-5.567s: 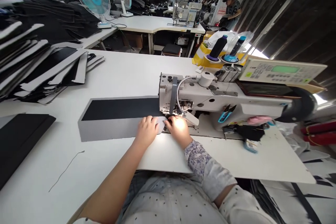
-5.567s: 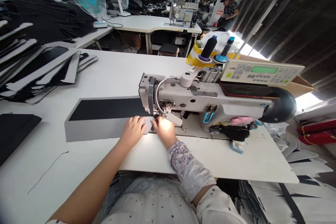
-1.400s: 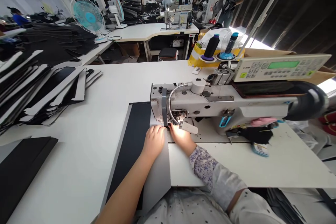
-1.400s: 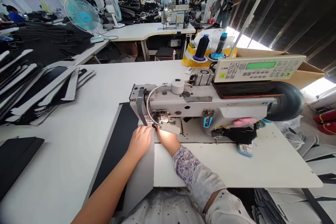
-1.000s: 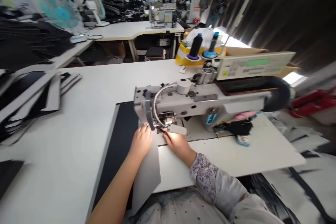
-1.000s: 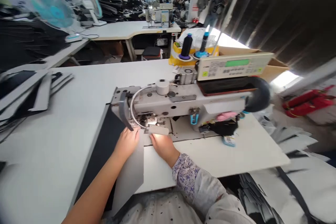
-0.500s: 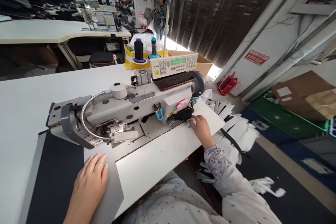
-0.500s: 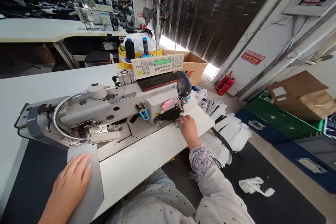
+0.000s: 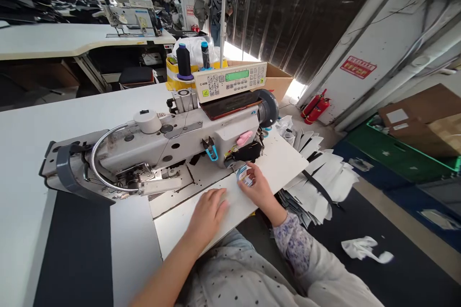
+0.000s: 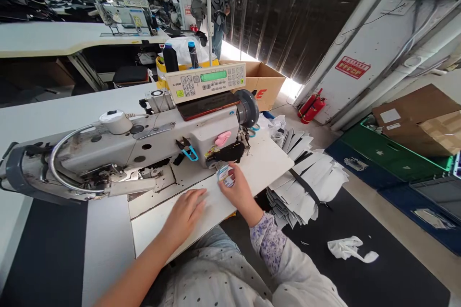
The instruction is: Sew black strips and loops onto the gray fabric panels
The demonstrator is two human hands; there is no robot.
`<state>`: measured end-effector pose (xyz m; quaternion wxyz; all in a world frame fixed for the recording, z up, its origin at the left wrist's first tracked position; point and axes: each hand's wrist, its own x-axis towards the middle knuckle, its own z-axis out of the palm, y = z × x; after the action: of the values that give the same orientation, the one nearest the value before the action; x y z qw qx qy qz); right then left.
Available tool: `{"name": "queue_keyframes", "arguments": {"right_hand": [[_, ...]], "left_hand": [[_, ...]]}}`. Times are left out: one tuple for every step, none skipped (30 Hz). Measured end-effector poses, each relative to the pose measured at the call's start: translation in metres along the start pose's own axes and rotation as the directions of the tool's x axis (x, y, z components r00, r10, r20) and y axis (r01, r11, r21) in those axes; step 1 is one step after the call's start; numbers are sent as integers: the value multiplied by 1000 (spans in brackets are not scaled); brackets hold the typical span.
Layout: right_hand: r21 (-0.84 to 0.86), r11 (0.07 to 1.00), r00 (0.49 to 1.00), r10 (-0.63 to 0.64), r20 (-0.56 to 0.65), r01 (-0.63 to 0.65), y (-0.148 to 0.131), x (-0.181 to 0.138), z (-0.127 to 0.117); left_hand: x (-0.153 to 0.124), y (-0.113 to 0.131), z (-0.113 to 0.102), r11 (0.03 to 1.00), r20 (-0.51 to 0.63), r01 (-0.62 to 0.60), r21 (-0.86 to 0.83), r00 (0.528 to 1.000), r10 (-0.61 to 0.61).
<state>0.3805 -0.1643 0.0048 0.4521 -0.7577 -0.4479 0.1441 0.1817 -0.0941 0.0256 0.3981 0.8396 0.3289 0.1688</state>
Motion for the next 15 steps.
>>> {"name": "queue_keyframes", "arguments": {"right_hand": [[110, 994, 1000, 14, 17, -16, -6, -6, 7], [204, 979, 999, 18, 44, -27, -11, -12, 12], [272, 962, 997, 15, 75, -35, -15, -18, 15], [310, 950, 994, 8, 110, -42, -19, -22, 15], [320, 946, 989, -6, 145, -41, -21, -25, 13], [310, 950, 983, -28, 179, -29, -23, -26, 9], [290, 957, 975, -57, 215, -8, -24, -26, 3], [270, 963, 965, -87, 248, 18, -24, -24, -4], [254, 966, 957, -115, 265, 46, -24, -21, -12], [242, 967, 956, -139, 258, 76, -24, -17, -18], [230, 968, 960, -158, 230, 104, -23, -13, -24], [215, 967, 966, -176, 191, 133, -23, -9, -29], [197, 966, 968, -198, 153, 166, -23, -4, -32], [180, 963, 965, -227, 133, 202, -24, -1, -34], [168, 957, 956, -259, 135, 235, -25, 3, -35]], "left_hand": [[9, 9, 8, 983, 52, 61, -176, 997, -52], [16, 16, 14, 931, 105, 125, -344, 990, -94], [21, 21, 18, 854, 158, 184, -487, 980, -121], [24, 25, 20, 771, 206, 235, -591, 969, -138], [25, 27, 21, 703, 246, 278, -655, 958, -149], [24, 28, 20, 656, 278, 315, -685, 946, -165], [23, 28, 19, 630, 300, 348, -694, 936, -187], [21, 28, 17, 615, 313, 375, -694, 926, -210], [19, 27, 15, 605, 319, 392, -693, 919, -230], [17, 27, 14, 598, 317, 399, -695, 917, -243], [16, 27, 12, 590, 314, 401, -701, 916, -250], [15, 27, 11, 585, 313, 402, -705, 916, -252], [15, 27, 10, 582, 314, 403, -706, 915, -254], [15, 28, 10, 583, 315, 406, -704, 914, -257], [16, 29, 9, 583, 318, 410, -702, 912, -258]]}}
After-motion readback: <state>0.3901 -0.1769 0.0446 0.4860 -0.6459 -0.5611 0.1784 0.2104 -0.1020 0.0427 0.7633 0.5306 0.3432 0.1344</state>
